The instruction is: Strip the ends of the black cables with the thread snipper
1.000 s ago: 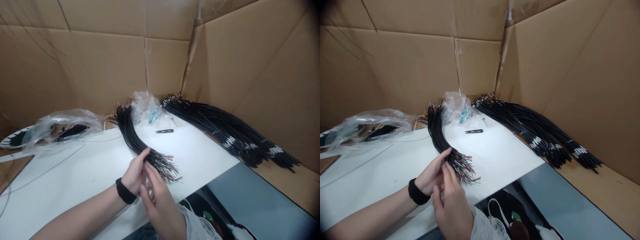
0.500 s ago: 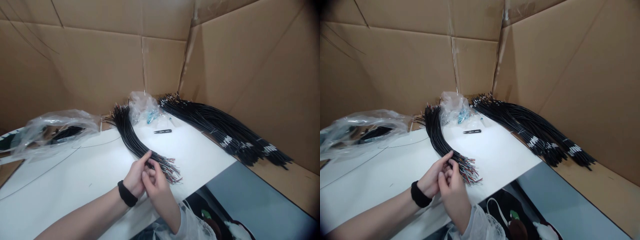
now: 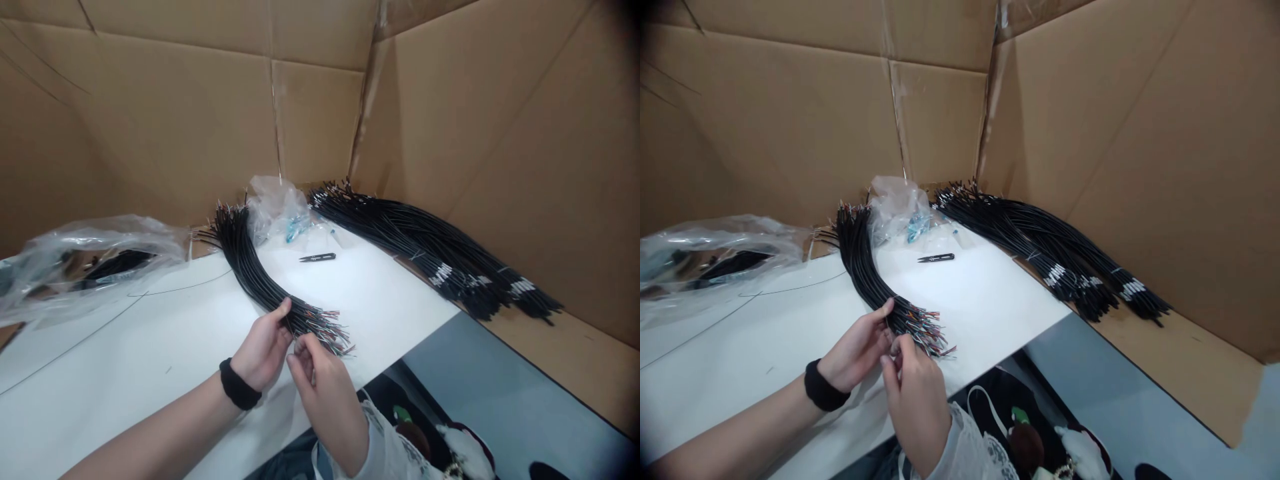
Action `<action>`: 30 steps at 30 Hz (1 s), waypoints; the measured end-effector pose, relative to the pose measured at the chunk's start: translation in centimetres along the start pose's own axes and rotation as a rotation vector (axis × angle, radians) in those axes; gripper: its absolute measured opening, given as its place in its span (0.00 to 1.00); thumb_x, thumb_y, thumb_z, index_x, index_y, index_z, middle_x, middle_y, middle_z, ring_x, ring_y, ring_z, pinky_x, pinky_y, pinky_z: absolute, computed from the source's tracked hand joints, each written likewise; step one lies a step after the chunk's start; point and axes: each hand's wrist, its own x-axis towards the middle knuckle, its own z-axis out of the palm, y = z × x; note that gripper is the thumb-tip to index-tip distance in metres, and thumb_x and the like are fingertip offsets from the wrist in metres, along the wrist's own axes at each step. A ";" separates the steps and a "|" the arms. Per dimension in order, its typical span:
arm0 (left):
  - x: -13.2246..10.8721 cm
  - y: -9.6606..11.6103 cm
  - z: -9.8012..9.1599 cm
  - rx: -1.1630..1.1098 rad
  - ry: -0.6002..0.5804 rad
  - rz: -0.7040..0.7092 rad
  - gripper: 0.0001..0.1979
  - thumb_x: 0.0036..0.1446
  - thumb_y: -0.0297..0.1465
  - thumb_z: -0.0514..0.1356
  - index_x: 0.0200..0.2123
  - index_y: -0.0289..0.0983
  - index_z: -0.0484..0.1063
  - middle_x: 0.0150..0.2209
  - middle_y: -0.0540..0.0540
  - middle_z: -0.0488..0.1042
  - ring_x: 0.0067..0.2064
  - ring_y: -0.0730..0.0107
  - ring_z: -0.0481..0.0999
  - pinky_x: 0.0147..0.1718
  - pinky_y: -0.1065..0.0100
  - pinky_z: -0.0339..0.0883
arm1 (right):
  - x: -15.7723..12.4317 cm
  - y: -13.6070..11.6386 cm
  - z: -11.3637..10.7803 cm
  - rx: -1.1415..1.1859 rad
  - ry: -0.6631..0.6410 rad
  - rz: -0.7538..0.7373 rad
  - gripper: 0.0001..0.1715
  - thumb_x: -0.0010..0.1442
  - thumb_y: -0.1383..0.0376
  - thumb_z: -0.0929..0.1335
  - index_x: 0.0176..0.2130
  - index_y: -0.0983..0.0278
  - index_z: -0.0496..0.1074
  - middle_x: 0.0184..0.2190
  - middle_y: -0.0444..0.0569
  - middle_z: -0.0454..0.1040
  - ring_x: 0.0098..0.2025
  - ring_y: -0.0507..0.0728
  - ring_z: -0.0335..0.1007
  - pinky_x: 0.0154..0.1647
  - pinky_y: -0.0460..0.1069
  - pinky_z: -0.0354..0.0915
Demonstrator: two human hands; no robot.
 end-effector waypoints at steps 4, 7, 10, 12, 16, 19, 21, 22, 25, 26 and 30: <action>0.1 0.0 -0.4 0.019 -0.014 0.004 0.05 0.57 0.29 0.55 0.33 0.32 0.68 0.21 0.48 0.71 0.21 0.72 0.70 0.24 0.71 0.65 | -0.5 0.2 0.1 0.045 0.054 -0.018 0.06 0.60 0.65 0.58 0.37 0.64 0.63 0.34 0.49 0.66 0.34 0.54 0.62 0.35 0.48 0.60; 0.2 0.0 -0.6 0.044 -0.060 0.012 0.06 0.57 0.29 0.55 0.32 0.32 0.68 0.22 0.47 0.71 0.22 0.72 0.69 0.24 0.70 0.65 | -0.8 0.2 0.0 0.086 0.063 -0.033 0.08 0.61 0.64 0.57 0.37 0.64 0.62 0.36 0.50 0.64 0.34 0.54 0.62 0.34 0.48 0.61; 0.2 0.2 -0.5 0.037 -0.087 0.021 0.07 0.58 0.28 0.53 0.29 0.32 0.67 0.21 0.48 0.70 0.20 0.74 0.67 0.22 0.70 0.64 | -1.1 0.2 -0.3 0.131 0.028 -0.039 0.08 0.61 0.64 0.57 0.39 0.63 0.62 0.38 0.51 0.64 0.37 0.55 0.62 0.33 0.48 0.63; 0.1 0.4 -0.2 0.020 -0.070 0.017 0.07 0.58 0.27 0.53 0.30 0.32 0.67 0.21 0.48 0.70 0.20 0.75 0.67 0.23 0.71 0.65 | -1.3 0.2 -0.7 0.133 0.002 -0.031 0.09 0.61 0.64 0.57 0.41 0.63 0.62 0.39 0.51 0.64 0.37 0.55 0.63 0.32 0.48 0.63; -0.1 0.7 0.1 0.017 -0.046 -0.010 0.07 0.59 0.26 0.52 0.31 0.30 0.68 0.26 0.45 0.73 0.26 0.72 0.71 0.29 0.70 0.68 | -1.7 0.4 -1.4 0.213 -0.033 0.000 0.11 0.60 0.63 0.59 0.43 0.61 0.62 0.47 0.53 0.61 0.34 0.51 0.65 0.31 0.47 0.64; -0.2 0.8 0.2 0.013 -0.043 -0.014 0.09 0.59 0.26 0.52 0.28 0.30 0.68 0.23 0.47 0.72 0.23 0.76 0.69 0.28 0.72 0.68 | -1.7 0.8 -1.7 0.409 -0.145 0.047 0.10 0.61 0.62 0.58 0.42 0.62 0.61 0.38 0.49 0.65 0.29 0.49 0.65 0.25 0.44 0.63; -0.2 0.8 0.2 0.009 -0.039 -0.017 0.09 0.59 0.25 0.52 0.28 0.30 0.68 0.23 0.47 0.71 0.22 0.76 0.69 0.28 0.72 0.68 | -1.5 1.2 -1.8 0.465 -0.197 0.069 0.11 0.61 0.61 0.58 0.42 0.63 0.60 0.29 0.45 0.65 0.24 0.49 0.63 0.21 0.43 0.60; -0.2 0.8 0.3 0.009 -0.037 -0.015 0.09 0.59 0.25 0.52 0.28 0.30 0.68 0.24 0.46 0.72 0.24 0.75 0.70 0.29 0.71 0.69 | -1.4 1.5 -1.8 0.445 -0.191 0.061 0.11 0.62 0.60 0.57 0.42 0.63 0.60 0.26 0.44 0.64 0.23 0.49 0.61 0.21 0.43 0.59; -0.1 0.8 0.4 0.014 -0.056 -0.007 0.10 0.60 0.26 0.51 0.30 0.29 0.69 0.29 0.41 0.75 0.29 0.70 0.73 0.33 0.67 0.70 | -1.1 2.3 -1.9 0.270 -0.106 -0.016 0.11 0.62 0.60 0.57 0.40 0.64 0.62 0.27 0.45 0.64 0.25 0.49 0.60 0.25 0.44 0.58; -0.1 0.8 0.4 0.015 -0.071 -0.009 0.10 0.60 0.26 0.50 0.31 0.29 0.69 0.31 0.40 0.75 0.31 0.68 0.74 0.35 0.66 0.70 | -1.0 2.5 -1.8 0.215 -0.081 -0.035 0.11 0.62 0.60 0.58 0.39 0.64 0.63 0.27 0.45 0.64 0.26 0.50 0.60 0.26 0.44 0.58; 0.1 0.7 0.0 0.017 -0.105 -0.015 0.10 0.60 0.27 0.51 0.33 0.29 0.70 0.35 0.38 0.76 0.35 0.66 0.75 0.40 0.64 0.69 | -0.8 3.0 -1.6 0.149 0.021 -0.078 0.10 0.61 0.61 0.58 0.36 0.65 0.63 0.30 0.47 0.67 0.30 0.51 0.63 0.32 0.46 0.60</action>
